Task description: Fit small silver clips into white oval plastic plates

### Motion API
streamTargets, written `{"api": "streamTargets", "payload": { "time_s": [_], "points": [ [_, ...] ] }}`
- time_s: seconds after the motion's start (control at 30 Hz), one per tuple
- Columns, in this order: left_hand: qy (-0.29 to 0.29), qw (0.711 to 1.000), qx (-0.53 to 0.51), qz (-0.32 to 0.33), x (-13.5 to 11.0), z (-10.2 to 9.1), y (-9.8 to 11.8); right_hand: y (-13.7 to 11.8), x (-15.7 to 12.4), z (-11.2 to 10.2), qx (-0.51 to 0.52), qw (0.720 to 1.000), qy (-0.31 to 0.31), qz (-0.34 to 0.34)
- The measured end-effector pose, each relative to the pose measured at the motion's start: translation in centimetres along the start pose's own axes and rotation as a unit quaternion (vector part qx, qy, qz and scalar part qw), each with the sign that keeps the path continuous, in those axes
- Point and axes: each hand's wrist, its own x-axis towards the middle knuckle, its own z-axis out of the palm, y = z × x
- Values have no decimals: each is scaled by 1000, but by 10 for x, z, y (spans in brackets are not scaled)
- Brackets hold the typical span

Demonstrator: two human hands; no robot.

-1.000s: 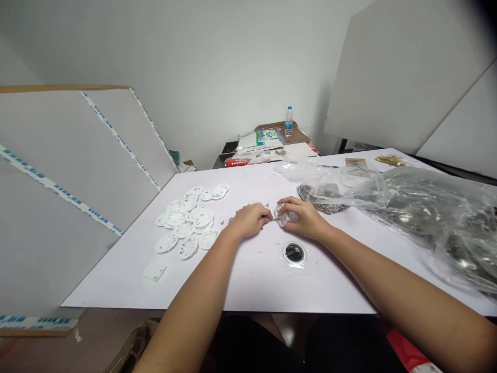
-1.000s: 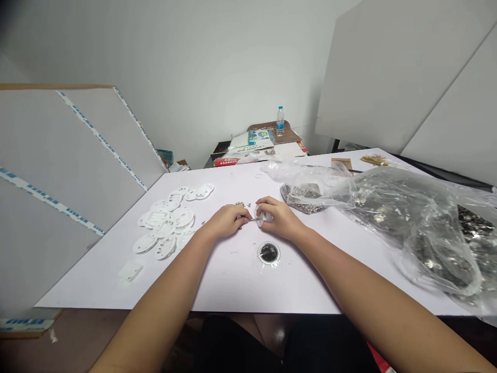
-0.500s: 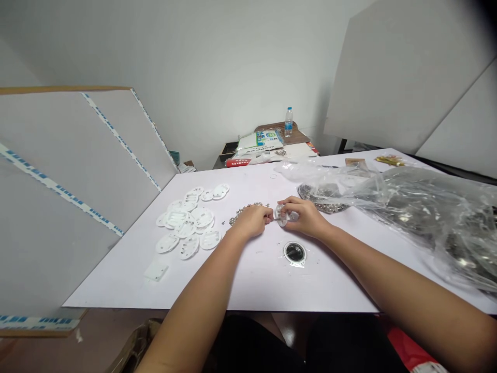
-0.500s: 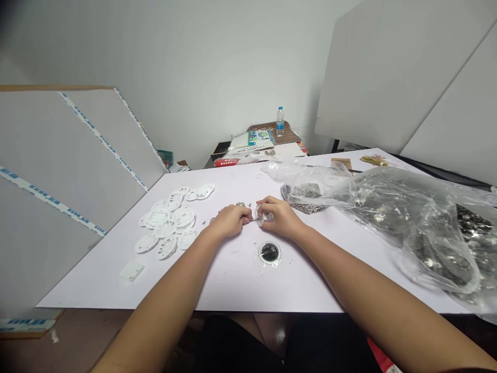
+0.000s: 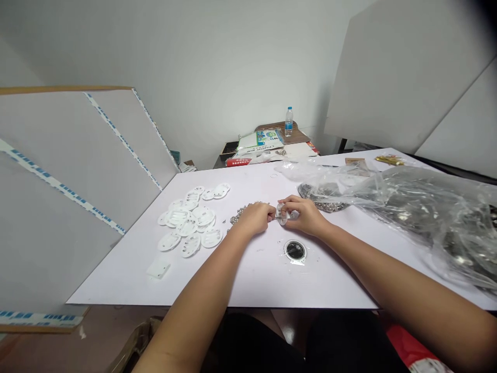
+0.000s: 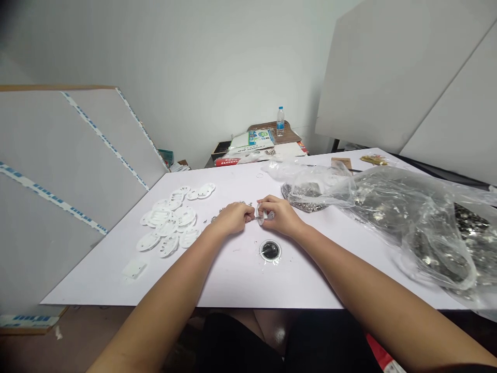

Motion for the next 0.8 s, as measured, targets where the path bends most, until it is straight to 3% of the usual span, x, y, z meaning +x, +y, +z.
{"api": "streamTargets", "payload": {
  "time_s": [0.43, 0.67, 0.8],
  "points": [
    [26, 999, -9, 22, 1, 4, 3, 1, 1, 1, -4, 1000, 0, 4],
    [18, 998, -28, 57, -1, 3, -8, 0, -1, 0, -7, 1000, -3, 3],
    [58, 990, -108, 69, -5, -4, -12, 1, -1, -1, -6, 998, 52, 35]
  ]
}}
